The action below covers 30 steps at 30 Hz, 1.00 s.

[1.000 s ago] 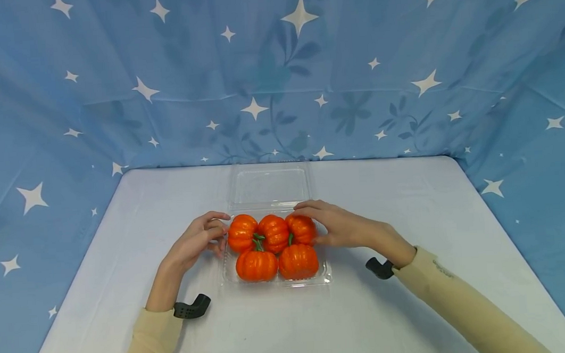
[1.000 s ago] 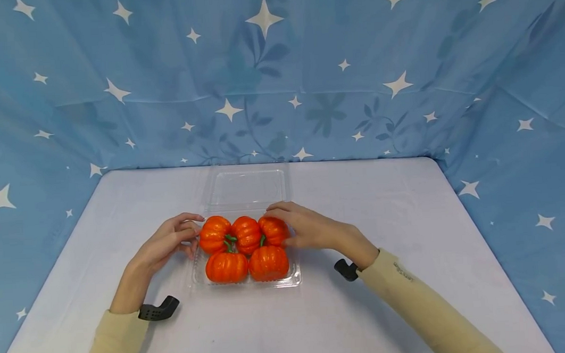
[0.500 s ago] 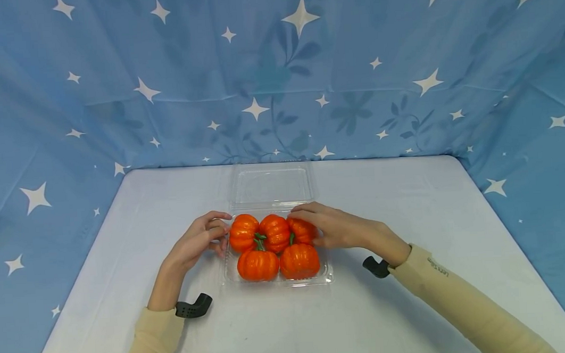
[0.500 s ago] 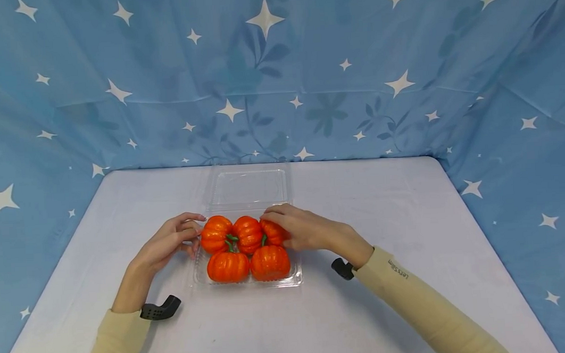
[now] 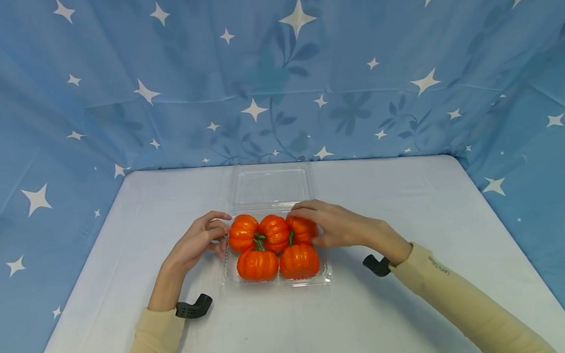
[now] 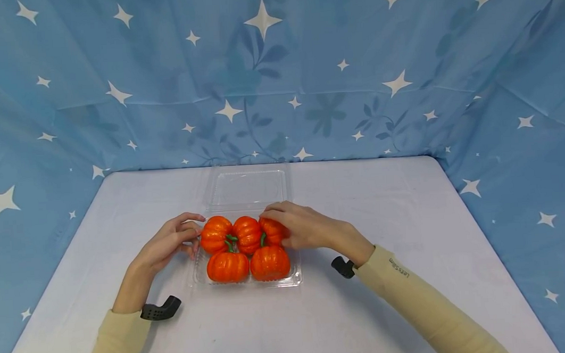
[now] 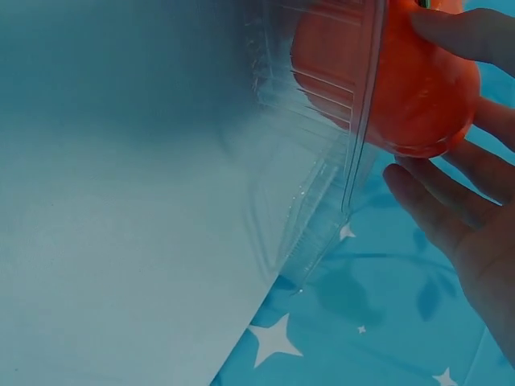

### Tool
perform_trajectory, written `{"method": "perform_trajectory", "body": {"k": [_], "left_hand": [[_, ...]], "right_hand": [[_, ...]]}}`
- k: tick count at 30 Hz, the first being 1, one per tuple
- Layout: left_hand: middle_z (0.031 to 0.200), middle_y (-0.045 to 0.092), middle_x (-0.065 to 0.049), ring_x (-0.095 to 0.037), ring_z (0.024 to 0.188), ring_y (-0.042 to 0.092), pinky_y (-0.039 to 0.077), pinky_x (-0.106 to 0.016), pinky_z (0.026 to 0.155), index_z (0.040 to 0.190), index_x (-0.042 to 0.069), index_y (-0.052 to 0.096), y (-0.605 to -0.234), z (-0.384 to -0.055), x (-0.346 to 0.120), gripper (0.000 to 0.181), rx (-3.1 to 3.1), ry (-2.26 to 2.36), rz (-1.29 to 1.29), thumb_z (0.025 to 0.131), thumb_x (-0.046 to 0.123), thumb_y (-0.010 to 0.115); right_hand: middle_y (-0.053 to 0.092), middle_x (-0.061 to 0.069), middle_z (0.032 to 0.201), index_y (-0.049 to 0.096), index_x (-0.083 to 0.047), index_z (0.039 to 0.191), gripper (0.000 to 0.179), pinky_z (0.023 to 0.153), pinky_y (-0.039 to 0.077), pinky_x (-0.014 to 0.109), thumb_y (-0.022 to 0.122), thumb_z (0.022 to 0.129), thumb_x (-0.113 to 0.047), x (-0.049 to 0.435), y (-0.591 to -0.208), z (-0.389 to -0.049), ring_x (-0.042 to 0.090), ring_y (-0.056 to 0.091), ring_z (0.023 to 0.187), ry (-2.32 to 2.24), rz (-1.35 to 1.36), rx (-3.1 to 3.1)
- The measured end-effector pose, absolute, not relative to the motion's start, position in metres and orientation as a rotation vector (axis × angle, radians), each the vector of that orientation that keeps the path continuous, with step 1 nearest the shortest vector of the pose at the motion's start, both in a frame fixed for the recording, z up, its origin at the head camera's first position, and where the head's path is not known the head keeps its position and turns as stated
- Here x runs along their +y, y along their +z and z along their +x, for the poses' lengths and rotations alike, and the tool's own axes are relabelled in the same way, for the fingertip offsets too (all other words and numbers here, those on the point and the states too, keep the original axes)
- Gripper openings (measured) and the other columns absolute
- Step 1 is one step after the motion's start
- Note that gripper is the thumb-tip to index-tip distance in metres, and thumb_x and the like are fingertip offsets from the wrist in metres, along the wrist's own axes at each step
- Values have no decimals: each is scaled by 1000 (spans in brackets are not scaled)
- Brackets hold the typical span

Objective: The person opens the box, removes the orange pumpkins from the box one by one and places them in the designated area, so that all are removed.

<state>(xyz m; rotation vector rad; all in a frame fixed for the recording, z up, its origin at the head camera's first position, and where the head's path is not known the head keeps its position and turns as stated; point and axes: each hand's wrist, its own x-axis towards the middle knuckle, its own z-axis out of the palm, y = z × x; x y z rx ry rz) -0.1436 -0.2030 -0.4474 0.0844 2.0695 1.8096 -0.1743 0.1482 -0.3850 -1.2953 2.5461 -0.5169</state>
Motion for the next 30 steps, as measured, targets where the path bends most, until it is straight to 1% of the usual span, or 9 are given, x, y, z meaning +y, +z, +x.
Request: {"method": "perform_trajectory", "body": {"k": [4,10,14,19,22,23,29,30], "left_hand": [[86,58,-11,-16,63,57,58,-29,56,140,-8,42,-447,-143,-203,40,2076,1808,88,103,7,48],[85,58,-10,-16,63,57,58,-29,56,139,-9,42,-447,-143,-204,40,2075,1812,77,103,7,49],[86,58,-10,-16,63,57,58,-29,56,139,-9,42,-447,-142,-204,41,2065,1817,78,103,7,50],[85,59,-9,-17,64,59,59,-31,58,140,-9,42,-447,-142,-205,40,2064,1810,63,104,8,49],[85,60,-8,-17,64,59,59,-31,58,140,-9,42,-446,-142,-207,40,2071,1806,48,104,8,49],[85,60,-8,-17,64,59,59,-32,58,140,-9,42,-446,-142,-208,40,2074,1805,45,104,7,49],[85,60,-8,-17,64,59,59,-32,58,140,-10,41,-446,-142,-209,41,2078,1795,49,104,7,49],[85,60,-8,-17,64,59,59,-32,58,140,-10,41,-446,-142,-209,41,2077,1794,51,104,8,49]], "right_hand": [[51,14,149,55,-7,145,64,107,52,47,80,86,-11,150,-383,-174,32,53,135,-573,-1290,2539],[48,15,146,48,-2,149,70,105,54,44,79,87,-9,153,-383,-171,30,56,129,-673,-1261,2525],[48,14,142,50,-1,147,69,104,54,43,79,85,-7,157,-385,-171,29,57,126,-733,-1257,2543],[49,13,144,51,-3,145,68,104,54,45,81,84,-7,161,-388,-171,31,55,130,-822,-1224,2536],[51,12,145,51,-5,145,69,104,55,47,82,83,-8,164,-391,-173,31,55,131,-894,-1199,2528],[53,11,145,52,-5,144,69,102,55,47,82,83,-8,165,-393,-173,30,56,130,-919,-1195,2527],[60,7,140,55,-8,143,68,99,57,44,85,82,-7,174,-399,-178,27,60,125,-1093,-1175,2500],[61,7,140,55,-7,143,68,100,57,44,85,81,-7,175,-400,-179,27,60,127,-1129,-1166,2487]]}}
